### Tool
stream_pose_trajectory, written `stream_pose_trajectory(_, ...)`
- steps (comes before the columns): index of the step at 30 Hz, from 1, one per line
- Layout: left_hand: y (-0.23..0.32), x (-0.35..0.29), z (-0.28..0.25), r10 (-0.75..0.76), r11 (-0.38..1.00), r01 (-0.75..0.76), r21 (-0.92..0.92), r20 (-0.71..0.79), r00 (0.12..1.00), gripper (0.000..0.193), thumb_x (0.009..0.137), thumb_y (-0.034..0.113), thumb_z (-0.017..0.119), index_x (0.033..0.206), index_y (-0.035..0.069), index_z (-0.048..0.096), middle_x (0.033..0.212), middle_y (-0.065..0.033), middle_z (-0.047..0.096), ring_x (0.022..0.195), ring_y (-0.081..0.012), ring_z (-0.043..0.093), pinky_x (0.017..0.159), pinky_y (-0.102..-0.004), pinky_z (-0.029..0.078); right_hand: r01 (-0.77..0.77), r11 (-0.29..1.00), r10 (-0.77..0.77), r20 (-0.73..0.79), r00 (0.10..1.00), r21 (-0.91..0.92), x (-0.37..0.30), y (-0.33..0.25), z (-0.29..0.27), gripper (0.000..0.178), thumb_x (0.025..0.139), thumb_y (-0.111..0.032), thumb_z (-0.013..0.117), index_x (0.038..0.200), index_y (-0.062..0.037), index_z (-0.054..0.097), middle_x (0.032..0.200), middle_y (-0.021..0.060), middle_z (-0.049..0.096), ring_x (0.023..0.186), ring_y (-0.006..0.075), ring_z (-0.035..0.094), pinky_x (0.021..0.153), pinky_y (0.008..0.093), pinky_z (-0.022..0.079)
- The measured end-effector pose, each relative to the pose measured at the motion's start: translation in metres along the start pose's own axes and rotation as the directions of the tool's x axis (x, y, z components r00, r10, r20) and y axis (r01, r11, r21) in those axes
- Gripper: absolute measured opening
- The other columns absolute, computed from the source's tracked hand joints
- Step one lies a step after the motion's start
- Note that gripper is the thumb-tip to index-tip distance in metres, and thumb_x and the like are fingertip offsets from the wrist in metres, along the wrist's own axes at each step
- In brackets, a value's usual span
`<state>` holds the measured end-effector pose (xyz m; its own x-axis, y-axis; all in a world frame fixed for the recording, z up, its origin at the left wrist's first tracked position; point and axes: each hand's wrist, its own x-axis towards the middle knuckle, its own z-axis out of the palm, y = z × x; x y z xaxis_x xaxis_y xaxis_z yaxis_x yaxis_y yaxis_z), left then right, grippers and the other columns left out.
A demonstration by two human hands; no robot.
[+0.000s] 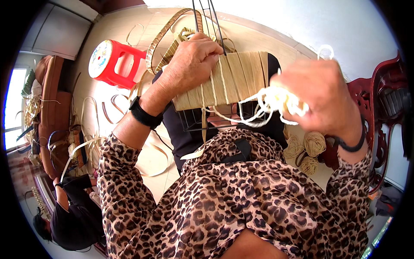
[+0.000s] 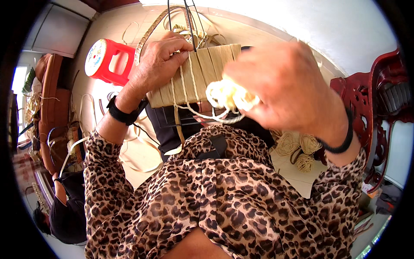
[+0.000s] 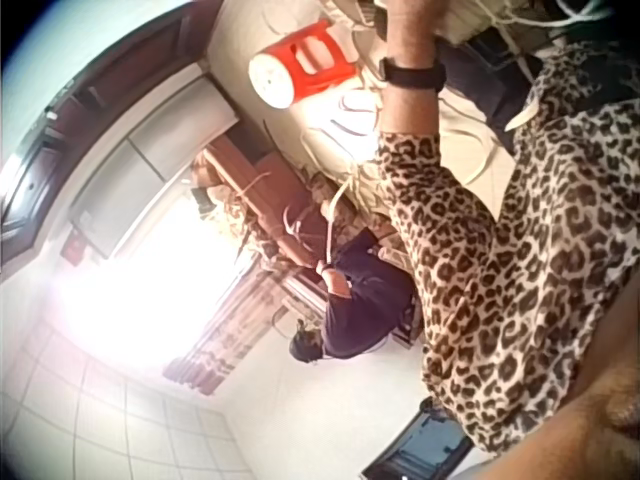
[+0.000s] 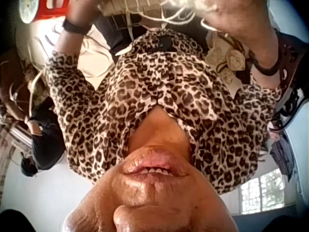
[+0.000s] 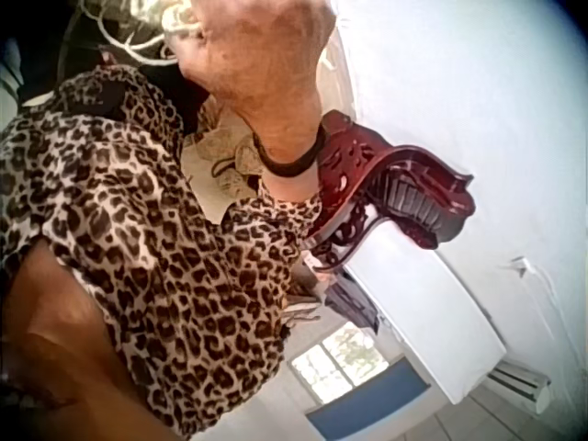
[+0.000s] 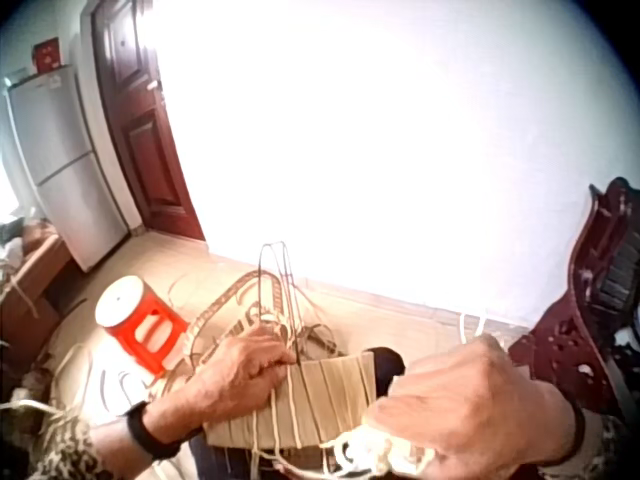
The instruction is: The person weaves a basket by hand, threading long light-colored fiber strips through a vertical wire frame and around existing horizontal bands.
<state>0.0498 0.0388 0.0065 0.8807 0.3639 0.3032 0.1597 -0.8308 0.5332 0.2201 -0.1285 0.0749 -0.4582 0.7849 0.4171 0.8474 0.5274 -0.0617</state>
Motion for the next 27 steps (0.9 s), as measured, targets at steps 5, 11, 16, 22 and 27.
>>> stream_pose_trajectory(5,-0.002,-0.004,0.004,0.002,0.998,-0.008,-0.061,-0.107,0.994,0.015,0.075,0.006,0.051,0.081,-0.002,0.062,0.082,-0.0144,0.062,0.085,-0.0273,0.056,0.077,-0.0361,0.046,-0.006,0.995,0.012,0.057,0.998,-0.096,0.042,0.039,0.017,0.011,0.062,-0.016,0.061,0.064,-0.0059,0.056,0.052,0.0060,0.052,0.046,0.0178,0.051,0.046,0.0304,0.040)
stream_pose_trajectory(11,0.000,-0.003,0.002,-0.031,0.996,0.025,-0.085,-0.066,0.997,0.015,0.074,0.007,0.051,0.080,-0.002,0.062,0.080,-0.0160,0.061,0.080,-0.0284,0.058,0.074,-0.0368,0.046,-0.277,0.905,0.119,0.432,0.894,0.324,0.073,0.065,0.046,0.017,0.067,-0.020,0.061,0.074,-0.0050,0.059,0.059,0.0099,0.055,0.052,0.0233,0.053,0.050,0.0351,0.043)
stream_pose_trajectory(16,0.005,-0.004,-0.002,-0.194,0.965,0.187,-0.183,-0.024,0.981,0.010,0.074,0.007,0.053,0.080,-0.001,0.052,0.069,-0.0154,0.059,0.069,-0.0293,0.059,0.065,-0.0373,0.045,-0.365,0.845,0.172,0.447,0.878,0.391,0.076,0.076,0.078,0.020,0.063,-0.021,0.062,0.074,-0.0045,0.058,0.059,0.0112,0.056,0.052,0.0249,0.054,0.049,0.0357,0.042)
stream_pose_trajectory(22,0.005,0.000,0.000,-0.269,0.932,0.256,-0.258,-0.016,0.963,0.013,0.073,0.007,0.054,0.081,0.002,0.045,0.061,-0.0131,0.057,0.061,-0.0293,0.058,0.060,-0.0368,0.044,-0.444,0.830,0.278,0.438,0.855,0.339,0.084,0.094,0.069,0.029,0.065,-0.027,0.068,0.071,-0.0009,0.059,0.059,0.0064,0.056,0.052,0.0137,0.050,0.050,0.0291,0.040)
stream_pose_trajectory(27,0.001,0.009,0.001,-0.302,0.932,0.299,-0.203,0.017,0.953,0.011,0.075,0.006,0.054,0.080,0.003,0.045,0.064,-0.0135,0.059,0.062,-0.0285,0.058,0.060,-0.0362,0.044,-0.482,0.812,0.333,0.417,0.846,0.329,0.074,0.097,0.077,0.030,0.065,-0.030,0.067,0.071,-0.0017,0.059,0.058,0.0050,0.055,0.053,0.0129,0.049,0.050,0.0291,0.039)
